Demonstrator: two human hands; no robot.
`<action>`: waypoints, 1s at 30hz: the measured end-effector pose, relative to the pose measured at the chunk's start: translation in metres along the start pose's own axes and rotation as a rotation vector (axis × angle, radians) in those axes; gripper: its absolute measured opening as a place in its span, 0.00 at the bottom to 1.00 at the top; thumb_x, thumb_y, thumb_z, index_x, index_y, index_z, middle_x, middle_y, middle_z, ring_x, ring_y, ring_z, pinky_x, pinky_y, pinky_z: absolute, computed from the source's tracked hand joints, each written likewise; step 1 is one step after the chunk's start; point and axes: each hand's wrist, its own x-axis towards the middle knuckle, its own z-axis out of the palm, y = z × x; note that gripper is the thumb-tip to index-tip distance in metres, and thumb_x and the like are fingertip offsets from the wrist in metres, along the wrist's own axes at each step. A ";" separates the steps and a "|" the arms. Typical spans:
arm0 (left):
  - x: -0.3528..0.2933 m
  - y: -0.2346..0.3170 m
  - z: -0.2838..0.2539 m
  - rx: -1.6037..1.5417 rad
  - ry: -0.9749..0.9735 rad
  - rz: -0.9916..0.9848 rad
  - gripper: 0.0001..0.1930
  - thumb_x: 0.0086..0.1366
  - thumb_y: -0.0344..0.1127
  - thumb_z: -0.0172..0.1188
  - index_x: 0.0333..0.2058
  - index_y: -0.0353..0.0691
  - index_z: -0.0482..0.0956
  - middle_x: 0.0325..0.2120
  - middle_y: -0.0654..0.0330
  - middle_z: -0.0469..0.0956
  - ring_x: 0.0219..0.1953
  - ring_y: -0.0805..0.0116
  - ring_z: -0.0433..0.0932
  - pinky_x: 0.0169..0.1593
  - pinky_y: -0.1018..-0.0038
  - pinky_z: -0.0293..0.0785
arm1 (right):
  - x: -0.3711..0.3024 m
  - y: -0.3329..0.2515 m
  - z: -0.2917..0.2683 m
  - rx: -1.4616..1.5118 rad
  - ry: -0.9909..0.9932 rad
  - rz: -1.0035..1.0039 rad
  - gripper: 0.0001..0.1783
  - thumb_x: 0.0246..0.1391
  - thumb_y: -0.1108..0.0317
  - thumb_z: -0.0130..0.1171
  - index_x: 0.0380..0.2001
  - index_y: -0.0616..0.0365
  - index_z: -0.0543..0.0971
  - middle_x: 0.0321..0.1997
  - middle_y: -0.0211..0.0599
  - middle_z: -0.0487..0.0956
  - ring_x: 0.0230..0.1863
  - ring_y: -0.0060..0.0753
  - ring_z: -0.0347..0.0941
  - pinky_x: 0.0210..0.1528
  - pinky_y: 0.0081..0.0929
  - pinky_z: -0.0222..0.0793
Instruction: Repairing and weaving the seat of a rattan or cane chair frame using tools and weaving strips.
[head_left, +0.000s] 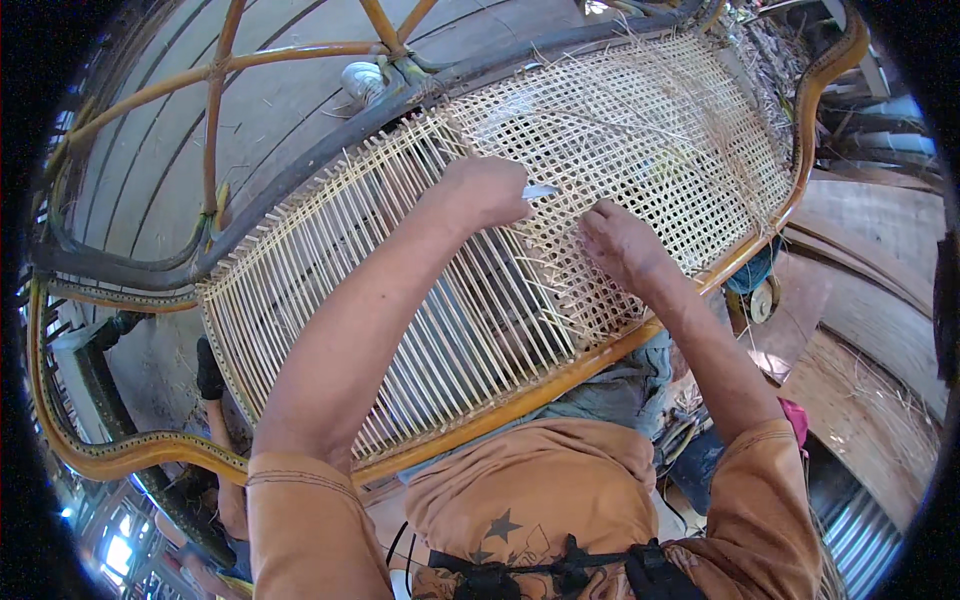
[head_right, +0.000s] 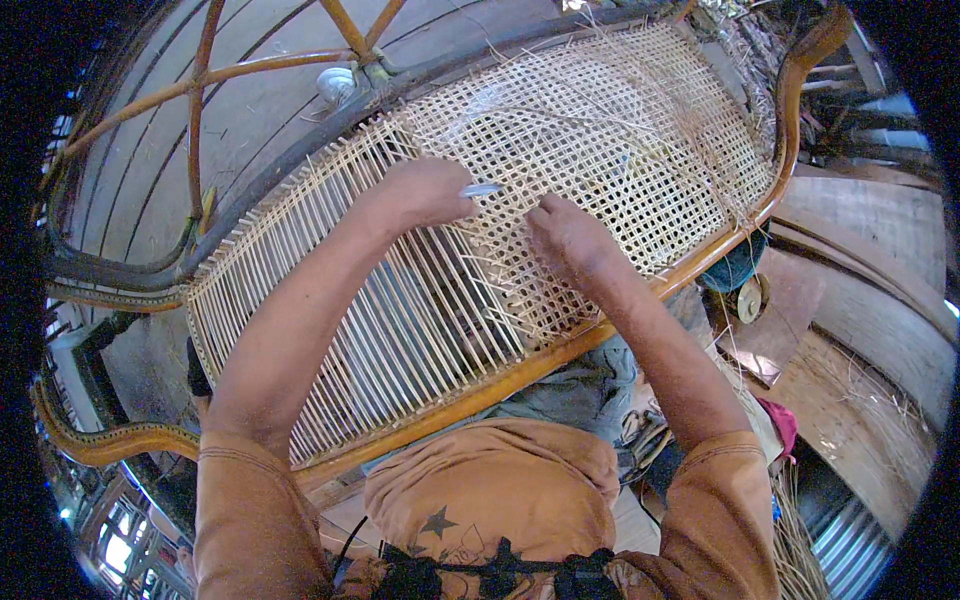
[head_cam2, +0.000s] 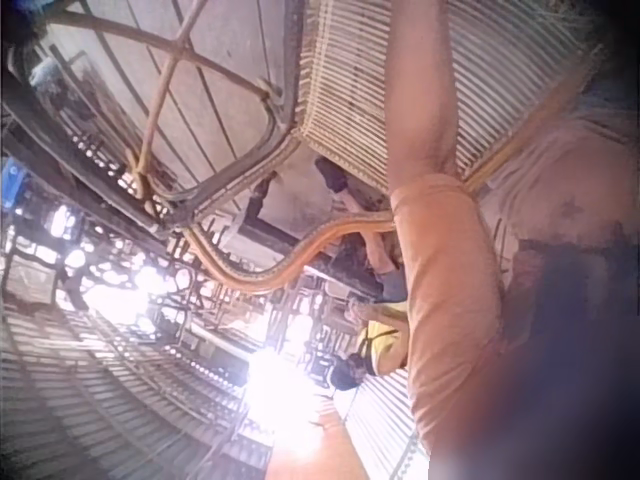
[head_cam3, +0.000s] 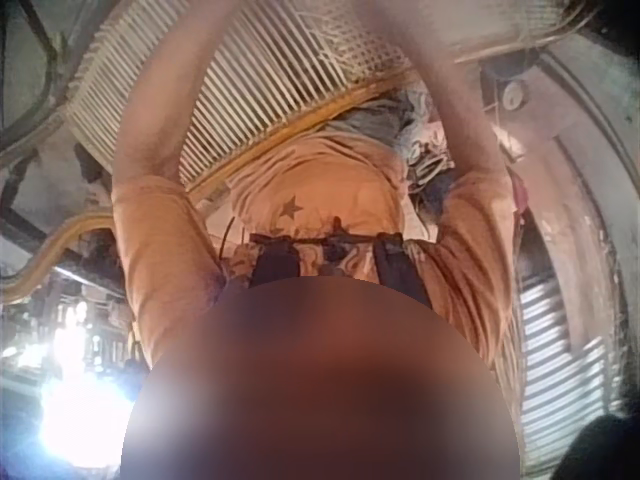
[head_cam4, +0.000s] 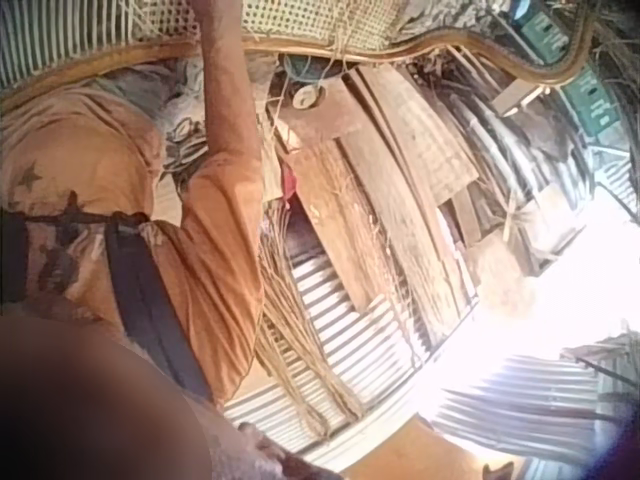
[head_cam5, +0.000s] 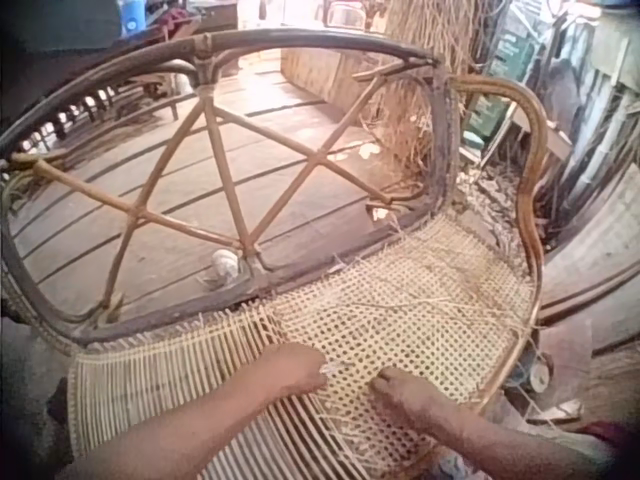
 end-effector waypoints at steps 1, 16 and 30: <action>-0.001 0.004 -0.004 0.077 -0.052 0.029 0.15 0.51 0.41 0.55 0.32 0.38 0.81 0.32 0.52 0.80 0.36 0.55 0.79 0.40 0.62 0.74 | 0.000 0.004 -0.001 -0.054 -0.014 -0.092 0.04 0.45 0.71 0.53 0.27 0.58 0.72 0.29 0.38 0.70 0.33 0.41 0.68 0.37 0.31 0.68; 0.017 -0.020 -0.001 -0.174 -0.132 0.125 0.12 0.41 0.35 0.49 0.13 0.29 0.74 0.13 0.51 0.75 0.15 0.61 0.74 0.22 0.67 0.69 | -0.008 0.004 -0.011 0.327 0.293 0.094 0.06 0.47 0.73 0.56 0.31 0.62 0.75 0.31 0.34 0.75 0.32 0.30 0.73 0.32 0.27 0.68; -0.016 -0.008 -0.025 -0.262 -0.056 0.307 0.14 0.51 0.40 0.51 0.24 0.31 0.70 0.15 0.54 0.69 0.22 0.64 0.72 0.28 0.65 0.66 | 0.033 -0.048 -0.014 0.822 0.138 0.464 0.14 0.56 0.64 0.53 0.40 0.61 0.77 0.30 0.36 0.78 0.30 0.26 0.71 0.34 0.24 0.67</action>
